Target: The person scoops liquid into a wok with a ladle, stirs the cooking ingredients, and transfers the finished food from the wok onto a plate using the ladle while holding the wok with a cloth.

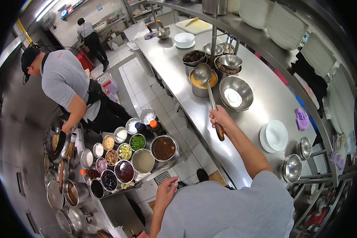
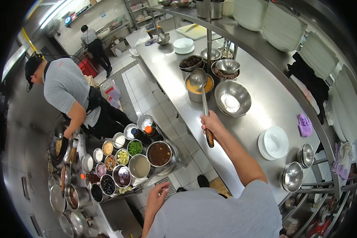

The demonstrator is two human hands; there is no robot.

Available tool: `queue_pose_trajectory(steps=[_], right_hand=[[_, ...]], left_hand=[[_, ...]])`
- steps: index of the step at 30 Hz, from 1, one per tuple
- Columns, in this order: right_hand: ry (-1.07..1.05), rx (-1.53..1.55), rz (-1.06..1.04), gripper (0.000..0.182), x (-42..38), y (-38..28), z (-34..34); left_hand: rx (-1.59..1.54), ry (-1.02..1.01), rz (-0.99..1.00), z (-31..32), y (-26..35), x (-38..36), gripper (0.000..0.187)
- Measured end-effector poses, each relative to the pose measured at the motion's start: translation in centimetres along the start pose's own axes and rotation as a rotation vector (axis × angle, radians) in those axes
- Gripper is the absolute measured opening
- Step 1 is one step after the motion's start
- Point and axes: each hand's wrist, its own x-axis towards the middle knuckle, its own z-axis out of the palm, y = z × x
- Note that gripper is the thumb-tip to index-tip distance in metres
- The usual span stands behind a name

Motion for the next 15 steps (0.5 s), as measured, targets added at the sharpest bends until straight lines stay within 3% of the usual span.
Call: queue_pose_trajectory(steps=[8,15], right_hand=[[-0.015,-0.026,0.023,0.018,0.4,-0.5,0.1],[-0.077,0.211,0.093,0.016,0.8,-1.5,-0.7]], left_hand=[[-0.036,0.028,0.007,-0.4,-0.6,-0.1,0.025],[-0.038,0.023,0.015,-0.9,-0.5,0.2,0.025]])
